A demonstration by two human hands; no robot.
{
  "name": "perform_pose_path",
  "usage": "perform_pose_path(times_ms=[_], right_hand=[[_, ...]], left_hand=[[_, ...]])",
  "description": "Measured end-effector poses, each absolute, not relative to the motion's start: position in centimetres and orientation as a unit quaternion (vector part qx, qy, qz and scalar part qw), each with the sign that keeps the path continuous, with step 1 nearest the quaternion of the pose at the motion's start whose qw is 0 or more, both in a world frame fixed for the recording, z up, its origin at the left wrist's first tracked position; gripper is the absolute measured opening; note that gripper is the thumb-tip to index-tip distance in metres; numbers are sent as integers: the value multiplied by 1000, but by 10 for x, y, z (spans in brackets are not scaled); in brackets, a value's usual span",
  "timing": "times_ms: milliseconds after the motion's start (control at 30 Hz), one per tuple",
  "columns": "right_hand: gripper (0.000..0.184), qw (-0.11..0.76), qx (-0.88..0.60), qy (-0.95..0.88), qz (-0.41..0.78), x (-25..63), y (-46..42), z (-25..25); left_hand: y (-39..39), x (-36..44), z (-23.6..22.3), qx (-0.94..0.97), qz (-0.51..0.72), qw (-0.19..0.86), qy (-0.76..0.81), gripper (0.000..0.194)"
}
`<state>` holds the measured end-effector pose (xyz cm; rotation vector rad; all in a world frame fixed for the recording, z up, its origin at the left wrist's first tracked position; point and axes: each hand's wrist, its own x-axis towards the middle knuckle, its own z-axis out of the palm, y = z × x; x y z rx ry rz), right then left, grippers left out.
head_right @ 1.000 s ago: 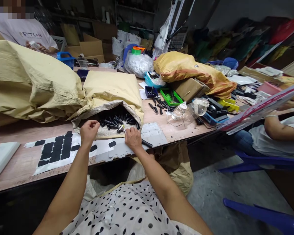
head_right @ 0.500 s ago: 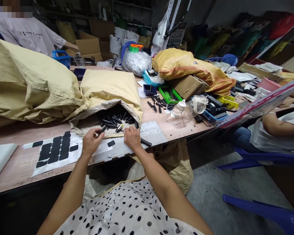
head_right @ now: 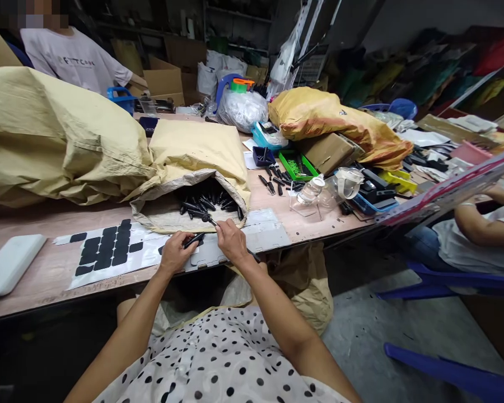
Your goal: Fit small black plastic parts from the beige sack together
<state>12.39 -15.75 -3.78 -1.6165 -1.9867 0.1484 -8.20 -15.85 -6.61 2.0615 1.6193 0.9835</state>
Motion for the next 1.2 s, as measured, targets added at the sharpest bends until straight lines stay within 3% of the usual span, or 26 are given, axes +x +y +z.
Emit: perform_pose_path(times_ms=[300, 533, 733, 1067, 1200], right_hand=[[32, 345, -562, -744, 108, 114, -183, -43], [31, 268, -584, -762, 73, 108, -185, -39], [34, 298, -560, -769, 76, 102, -188, -32], [33, 266, -580, -767, 68, 104, -174, -34], [30, 202, -616, -761, 8, 119, -149, -31]], left_hand=[[-158, -81, -67, 712, 359, 197, 570, 13], [-157, -80, -66, 709, 347, 207, 577, 14], [-159, -79, -63, 702, 343, 213, 586, 13], [-159, -77, -61, 697, 342, 213, 593, 13], [-160, -76, -61, 701, 334, 200, 598, 10]])
